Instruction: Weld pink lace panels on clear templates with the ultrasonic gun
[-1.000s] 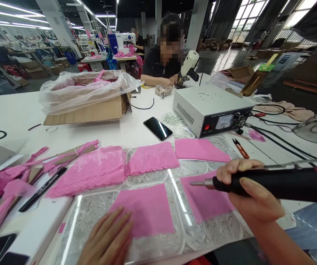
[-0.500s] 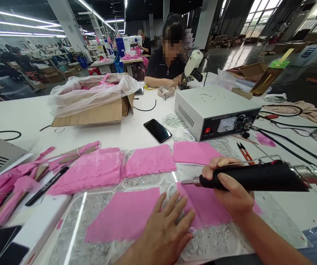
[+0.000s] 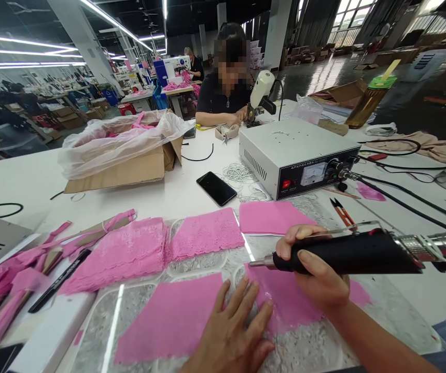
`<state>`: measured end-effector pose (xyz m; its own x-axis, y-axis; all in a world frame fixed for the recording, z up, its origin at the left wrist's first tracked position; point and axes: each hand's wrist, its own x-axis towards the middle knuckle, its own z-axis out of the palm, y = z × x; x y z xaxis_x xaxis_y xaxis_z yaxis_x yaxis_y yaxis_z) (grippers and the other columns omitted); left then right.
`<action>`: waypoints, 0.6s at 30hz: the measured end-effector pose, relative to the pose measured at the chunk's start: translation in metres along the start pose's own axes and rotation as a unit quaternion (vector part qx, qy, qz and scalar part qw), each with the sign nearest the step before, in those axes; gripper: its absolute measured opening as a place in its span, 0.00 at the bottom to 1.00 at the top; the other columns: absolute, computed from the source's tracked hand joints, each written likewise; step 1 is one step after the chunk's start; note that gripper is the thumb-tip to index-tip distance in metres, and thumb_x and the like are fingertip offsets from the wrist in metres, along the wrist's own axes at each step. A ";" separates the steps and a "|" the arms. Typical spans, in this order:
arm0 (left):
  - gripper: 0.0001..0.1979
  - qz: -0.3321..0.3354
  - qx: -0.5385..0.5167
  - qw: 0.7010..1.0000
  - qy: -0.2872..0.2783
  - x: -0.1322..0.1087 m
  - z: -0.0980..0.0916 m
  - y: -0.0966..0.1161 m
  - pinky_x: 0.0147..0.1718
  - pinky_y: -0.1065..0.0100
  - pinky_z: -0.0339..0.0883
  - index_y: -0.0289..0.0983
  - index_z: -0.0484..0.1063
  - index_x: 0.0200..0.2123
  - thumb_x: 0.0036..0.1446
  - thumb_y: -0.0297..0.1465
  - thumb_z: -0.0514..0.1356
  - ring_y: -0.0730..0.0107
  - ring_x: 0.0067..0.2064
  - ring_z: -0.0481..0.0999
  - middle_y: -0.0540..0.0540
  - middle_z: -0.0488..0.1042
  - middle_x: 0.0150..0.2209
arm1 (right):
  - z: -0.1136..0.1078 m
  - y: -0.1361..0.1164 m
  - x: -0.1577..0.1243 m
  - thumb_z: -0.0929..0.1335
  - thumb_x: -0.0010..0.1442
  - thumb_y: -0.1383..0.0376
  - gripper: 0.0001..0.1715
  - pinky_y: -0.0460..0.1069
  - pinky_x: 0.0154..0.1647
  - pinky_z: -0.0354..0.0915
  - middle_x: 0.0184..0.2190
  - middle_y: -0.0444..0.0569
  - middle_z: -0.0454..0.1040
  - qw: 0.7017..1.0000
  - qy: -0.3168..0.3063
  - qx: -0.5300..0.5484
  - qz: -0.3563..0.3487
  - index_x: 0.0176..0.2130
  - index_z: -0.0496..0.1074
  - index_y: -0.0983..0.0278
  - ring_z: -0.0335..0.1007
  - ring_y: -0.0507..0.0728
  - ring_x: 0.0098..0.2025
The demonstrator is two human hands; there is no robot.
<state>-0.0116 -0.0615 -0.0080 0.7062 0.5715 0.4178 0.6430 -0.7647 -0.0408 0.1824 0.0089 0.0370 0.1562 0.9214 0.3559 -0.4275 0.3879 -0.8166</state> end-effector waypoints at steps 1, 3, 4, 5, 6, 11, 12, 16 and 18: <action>0.22 0.000 0.002 1.000 -0.002 0.000 0.000 0.000 0.64 0.53 0.52 0.40 0.68 0.60 0.68 0.43 0.53 0.55 0.63 0.67 0.43 0.70 0.61 | 0.000 0.001 0.000 0.70 0.56 0.63 0.06 0.52 0.28 0.69 0.31 0.43 0.67 1.000 -0.002 0.001 -0.001 0.37 0.71 0.58 0.68 0.52 0.27; 0.22 -0.001 0.003 1.000 -0.006 0.000 0.001 0.000 0.63 0.53 0.53 0.41 0.67 0.60 0.68 0.43 0.53 0.55 0.63 0.67 0.43 0.69 0.61 | 0.001 0.003 0.000 0.70 0.56 0.62 0.07 0.52 0.29 0.69 0.32 0.43 0.67 1.000 -0.006 0.003 -0.002 0.37 0.71 0.58 0.68 0.52 0.27; 0.22 -0.003 0.003 1.000 -0.007 0.000 0.000 0.000 0.63 0.53 0.54 0.41 0.68 0.60 0.68 0.44 0.53 0.55 0.63 0.67 0.43 0.69 0.61 | 0.002 0.004 0.000 0.70 0.56 0.62 0.07 0.52 0.29 0.69 0.32 0.43 0.67 1.000 -0.008 0.004 -0.002 0.37 0.71 0.58 0.68 0.52 0.27; 0.23 -0.003 0.004 1.000 -0.006 0.000 0.000 0.000 0.63 0.53 0.54 0.41 0.68 0.60 0.68 0.44 0.53 0.55 0.63 0.67 0.43 0.70 0.60 | 0.002 0.005 0.000 0.70 0.57 0.62 0.07 0.52 0.29 0.69 0.32 0.43 0.67 1.000 -0.011 0.005 -0.002 0.38 0.71 0.58 0.68 0.52 0.27; 0.22 -0.004 0.005 1.000 -0.005 0.000 0.000 0.000 0.63 0.53 0.54 0.41 0.68 0.60 0.68 0.44 0.53 0.56 0.63 0.67 0.44 0.70 0.60 | 0.002 0.006 0.000 0.70 0.57 0.62 0.07 0.52 0.29 0.69 0.32 0.43 0.67 1.000 -0.016 0.005 -0.003 0.38 0.71 0.58 0.68 0.52 0.28; 0.23 0.000 0.009 1.000 -0.009 0.001 0.001 0.000 0.63 0.53 0.53 0.42 0.68 0.60 0.67 0.45 0.53 0.56 0.63 0.67 0.43 0.70 0.60 | 0.001 0.006 -0.001 0.70 0.60 0.63 0.06 0.51 0.29 0.70 0.33 0.44 0.67 0.999 -0.046 -0.001 -0.007 0.39 0.70 0.58 0.69 0.52 0.28; 0.23 0.000 0.010 1.000 -0.006 0.001 0.001 0.000 0.63 0.53 0.53 0.42 0.68 0.60 0.67 0.45 0.53 0.56 0.63 0.67 0.43 0.70 0.60 | 0.001 0.006 -0.001 0.69 0.60 0.64 0.05 0.51 0.29 0.70 0.33 0.44 0.67 0.999 -0.051 -0.001 -0.008 0.39 0.70 0.58 0.69 0.52 0.29; 0.22 0.003 0.012 1.000 0.008 0.000 0.003 -0.001 0.64 0.54 0.52 0.42 0.70 0.58 0.67 0.45 0.53 0.56 0.63 0.67 0.44 0.71 0.59 | 0.001 0.009 -0.003 0.68 0.62 0.66 0.04 0.51 0.29 0.71 0.35 0.44 0.68 0.997 -0.070 -0.010 -0.015 0.39 0.69 0.58 0.69 0.52 0.30; 0.22 0.006 0.010 1.000 0.015 0.000 0.004 -0.002 0.63 0.54 0.53 0.41 0.69 0.59 0.67 0.44 0.54 0.56 0.63 0.66 0.44 0.71 0.59 | 0.003 0.009 -0.003 0.68 0.62 0.66 0.04 0.51 0.30 0.70 0.34 0.43 0.68 0.997 -0.070 -0.015 -0.016 0.39 0.69 0.58 0.69 0.52 0.30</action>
<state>-0.0124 -0.0588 -0.0113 0.7050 0.5527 0.4443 0.6404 -0.7653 -0.0642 0.1754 0.0096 0.0302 0.0438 0.8967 0.4404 -0.3973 0.4201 -0.8159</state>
